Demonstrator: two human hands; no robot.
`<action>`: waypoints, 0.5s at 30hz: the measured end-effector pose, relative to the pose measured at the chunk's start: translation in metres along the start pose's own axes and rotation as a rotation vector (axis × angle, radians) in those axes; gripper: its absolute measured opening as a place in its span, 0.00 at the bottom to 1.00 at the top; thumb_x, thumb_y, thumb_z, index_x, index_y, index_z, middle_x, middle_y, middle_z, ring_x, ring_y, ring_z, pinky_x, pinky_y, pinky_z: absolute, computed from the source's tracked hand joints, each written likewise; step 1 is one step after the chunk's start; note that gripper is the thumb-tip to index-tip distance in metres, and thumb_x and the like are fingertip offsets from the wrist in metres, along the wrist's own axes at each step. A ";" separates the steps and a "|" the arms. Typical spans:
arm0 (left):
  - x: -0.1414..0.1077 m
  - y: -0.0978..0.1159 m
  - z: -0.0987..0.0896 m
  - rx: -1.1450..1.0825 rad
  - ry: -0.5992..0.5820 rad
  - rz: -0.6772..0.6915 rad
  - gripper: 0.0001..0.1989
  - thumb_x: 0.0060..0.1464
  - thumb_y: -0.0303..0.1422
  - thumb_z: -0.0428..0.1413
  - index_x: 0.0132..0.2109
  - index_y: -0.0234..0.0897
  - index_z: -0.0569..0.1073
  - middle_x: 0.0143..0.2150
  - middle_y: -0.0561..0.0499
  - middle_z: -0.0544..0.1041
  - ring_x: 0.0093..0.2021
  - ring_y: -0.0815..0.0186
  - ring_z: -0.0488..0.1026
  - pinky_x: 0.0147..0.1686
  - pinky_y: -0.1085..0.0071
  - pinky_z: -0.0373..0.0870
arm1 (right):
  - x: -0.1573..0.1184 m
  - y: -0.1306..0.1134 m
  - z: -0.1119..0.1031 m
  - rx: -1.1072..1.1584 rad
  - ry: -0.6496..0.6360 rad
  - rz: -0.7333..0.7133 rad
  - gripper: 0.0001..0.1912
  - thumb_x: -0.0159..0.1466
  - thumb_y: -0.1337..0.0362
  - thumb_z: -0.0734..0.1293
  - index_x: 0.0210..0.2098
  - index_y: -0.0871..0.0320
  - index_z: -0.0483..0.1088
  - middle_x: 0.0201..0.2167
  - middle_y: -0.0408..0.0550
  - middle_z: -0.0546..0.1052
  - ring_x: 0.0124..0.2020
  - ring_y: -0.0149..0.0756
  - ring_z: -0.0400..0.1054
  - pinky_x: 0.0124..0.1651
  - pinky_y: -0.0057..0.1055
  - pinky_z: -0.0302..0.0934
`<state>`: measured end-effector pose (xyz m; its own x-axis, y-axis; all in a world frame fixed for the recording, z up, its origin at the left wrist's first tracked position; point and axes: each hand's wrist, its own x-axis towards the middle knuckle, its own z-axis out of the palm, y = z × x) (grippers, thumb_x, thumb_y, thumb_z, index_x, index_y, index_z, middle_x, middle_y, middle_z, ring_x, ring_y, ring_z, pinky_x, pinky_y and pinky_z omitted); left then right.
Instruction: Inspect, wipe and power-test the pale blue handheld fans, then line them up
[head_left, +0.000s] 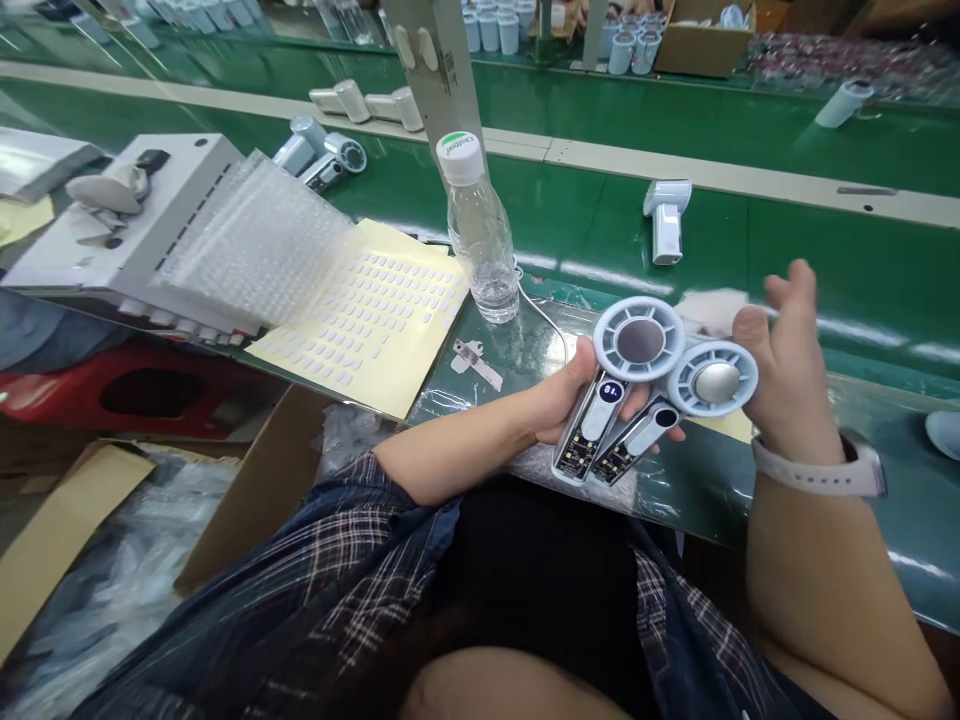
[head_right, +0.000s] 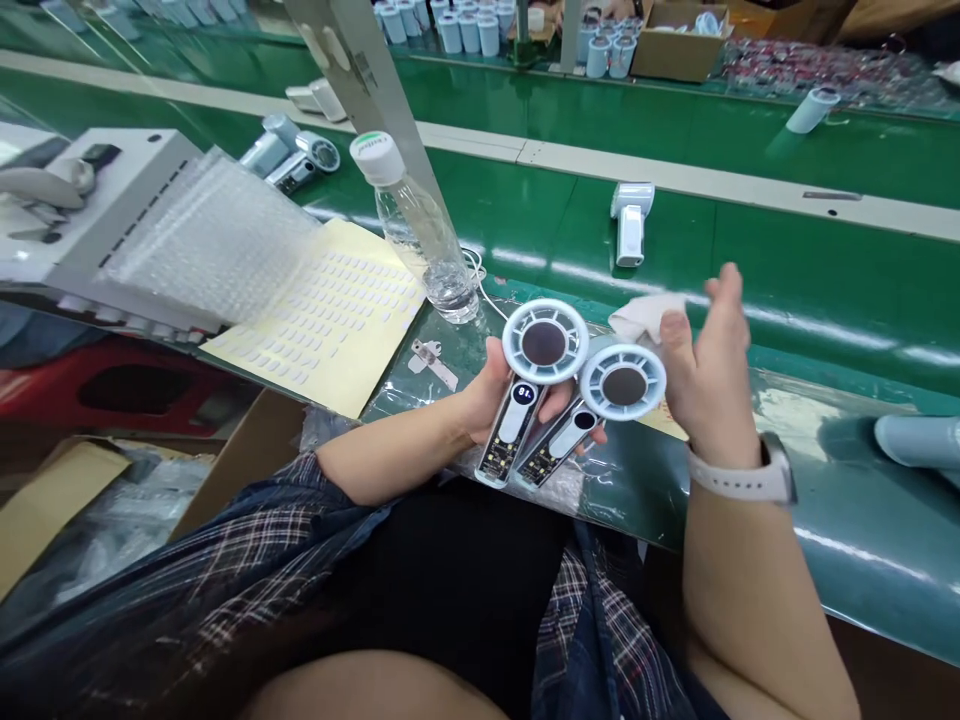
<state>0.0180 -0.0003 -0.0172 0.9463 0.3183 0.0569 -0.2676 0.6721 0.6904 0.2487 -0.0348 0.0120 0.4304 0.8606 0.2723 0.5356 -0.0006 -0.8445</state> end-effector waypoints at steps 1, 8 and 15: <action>-0.002 0.004 0.001 0.019 0.035 0.039 0.47 0.31 0.82 0.59 0.31 0.39 0.76 0.31 0.45 0.77 0.51 0.47 0.82 0.48 0.57 0.83 | -0.008 0.003 0.004 0.002 0.045 -0.022 0.42 0.71 0.40 0.72 0.76 0.51 0.62 0.75 0.63 0.68 0.77 0.62 0.59 0.77 0.60 0.52; -0.021 0.036 0.014 0.580 0.261 0.251 0.25 0.36 0.44 0.80 0.41 0.40 0.85 0.55 0.42 0.82 0.75 0.41 0.67 0.72 0.48 0.67 | -0.076 -0.016 0.016 0.595 -0.411 0.177 0.28 0.61 0.45 0.82 0.54 0.50 0.80 0.49 0.53 0.85 0.50 0.52 0.81 0.52 0.50 0.79; -0.012 0.025 0.002 0.257 0.339 0.357 0.28 0.56 0.56 0.70 0.51 0.40 0.79 0.49 0.46 0.81 0.51 0.56 0.81 0.61 0.52 0.78 | -0.084 -0.022 -0.003 0.762 -0.188 0.273 0.31 0.57 0.47 0.85 0.55 0.47 0.77 0.38 0.44 0.80 0.37 0.41 0.77 0.42 0.41 0.80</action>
<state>0.0007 0.0111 0.0011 0.6824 0.7221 0.1134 -0.4677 0.3121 0.8270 0.2032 -0.1081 0.0087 0.3094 0.9509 -0.0115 -0.2379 0.0657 -0.9691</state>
